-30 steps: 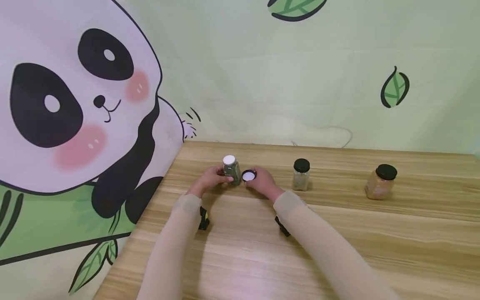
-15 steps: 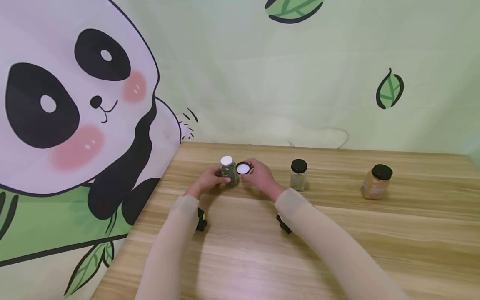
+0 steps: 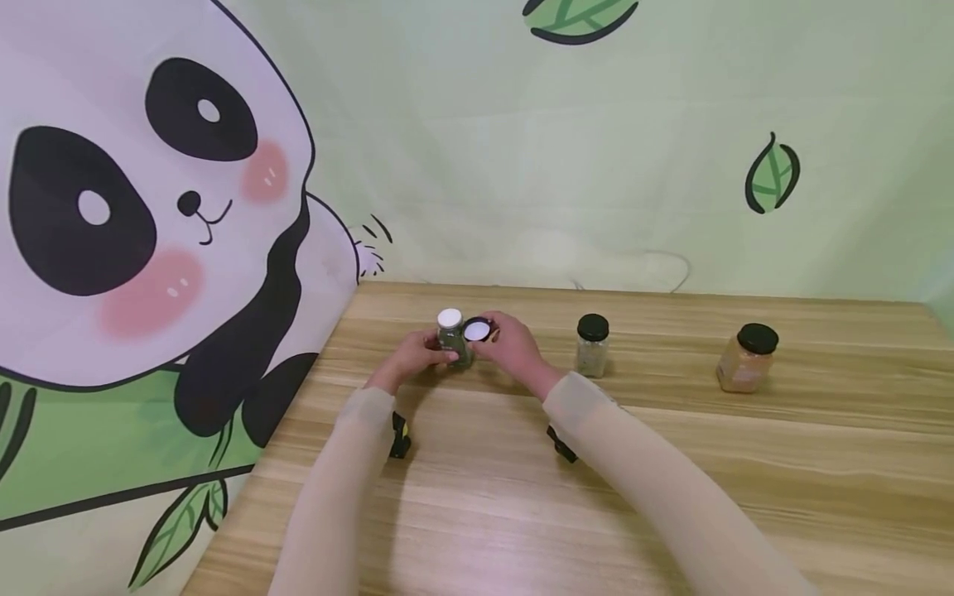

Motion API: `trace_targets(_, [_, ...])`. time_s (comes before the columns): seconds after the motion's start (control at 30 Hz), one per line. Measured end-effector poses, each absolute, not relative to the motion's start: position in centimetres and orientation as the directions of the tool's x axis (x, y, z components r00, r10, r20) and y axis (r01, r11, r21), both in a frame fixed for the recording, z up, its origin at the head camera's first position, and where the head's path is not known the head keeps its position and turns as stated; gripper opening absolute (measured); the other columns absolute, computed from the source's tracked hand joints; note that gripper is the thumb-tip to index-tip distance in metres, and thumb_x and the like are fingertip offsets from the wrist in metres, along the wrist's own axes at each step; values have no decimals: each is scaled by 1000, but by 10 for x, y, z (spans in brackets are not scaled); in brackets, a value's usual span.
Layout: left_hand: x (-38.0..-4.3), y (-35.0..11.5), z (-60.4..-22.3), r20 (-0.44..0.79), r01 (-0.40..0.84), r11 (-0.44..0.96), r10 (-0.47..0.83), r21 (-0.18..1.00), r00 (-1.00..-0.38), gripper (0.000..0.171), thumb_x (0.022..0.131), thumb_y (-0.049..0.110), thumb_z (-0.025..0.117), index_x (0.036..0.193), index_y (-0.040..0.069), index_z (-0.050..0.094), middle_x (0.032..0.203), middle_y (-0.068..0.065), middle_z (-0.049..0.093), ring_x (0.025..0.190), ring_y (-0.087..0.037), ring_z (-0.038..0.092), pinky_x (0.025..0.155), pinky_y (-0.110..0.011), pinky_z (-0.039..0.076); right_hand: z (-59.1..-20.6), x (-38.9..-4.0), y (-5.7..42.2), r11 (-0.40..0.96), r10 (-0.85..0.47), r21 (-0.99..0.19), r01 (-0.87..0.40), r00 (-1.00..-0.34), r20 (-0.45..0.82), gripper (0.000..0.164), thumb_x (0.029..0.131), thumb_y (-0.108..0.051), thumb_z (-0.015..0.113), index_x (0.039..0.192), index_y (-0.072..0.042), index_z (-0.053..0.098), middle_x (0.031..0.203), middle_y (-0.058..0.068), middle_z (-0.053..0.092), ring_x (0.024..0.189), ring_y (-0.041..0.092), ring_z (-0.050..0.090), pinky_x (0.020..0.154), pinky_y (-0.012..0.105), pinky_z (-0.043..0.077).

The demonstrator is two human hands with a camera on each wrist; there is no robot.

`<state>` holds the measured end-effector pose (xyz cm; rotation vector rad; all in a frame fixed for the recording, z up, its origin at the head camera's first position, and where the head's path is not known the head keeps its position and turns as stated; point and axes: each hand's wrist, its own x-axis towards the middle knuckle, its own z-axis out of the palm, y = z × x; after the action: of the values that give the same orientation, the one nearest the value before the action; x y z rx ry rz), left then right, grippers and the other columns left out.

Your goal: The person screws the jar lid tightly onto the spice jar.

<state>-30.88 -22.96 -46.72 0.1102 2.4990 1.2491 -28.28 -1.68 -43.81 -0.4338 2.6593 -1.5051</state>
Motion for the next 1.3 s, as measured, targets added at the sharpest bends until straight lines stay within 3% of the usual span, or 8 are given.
trace_targets(0.8, [-307, -229, -466, -266, -89, 611, 207, 787, -941, 48, 99, 20, 69, 141, 1, 57, 145, -22, 60, 138, -38, 54, 124, -51, 35, -427, -283, -22, 531, -270, -820, -214, -960, 75, 48, 89, -18, 77, 132, -2, 65, 111, 16, 66, 95, 22, 56, 76, 26, 45])
trace_targets(1.13, [-307, -229, -465, -275, -83, 638, 208, 765, -939, 48, 99, 22, 68, 142, 3, 57, 146, -22, 60, 139, -38, 53, 123, -53, 35, -427, -285, -22, 546, -254, -811, -211, -964, 80, 52, 90, -22, 79, 134, 0, 63, 120, 19, 63, 108, 28, 56, 95, 40, 51])
trace_targets(1.3, [-309, -230, -466, -271, -72, 648, 213, 758, -939, 49, 99, 22, 69, 143, 2, 57, 146, -22, 60, 138, -38, 54, 122, -52, 37, -426, -287, -22, 558, -256, -802, -214, -963, 80, 50, 89, -22, 79, 131, -1, 64, 125, 20, 62, 115, 32, 57, 97, 42, 51])
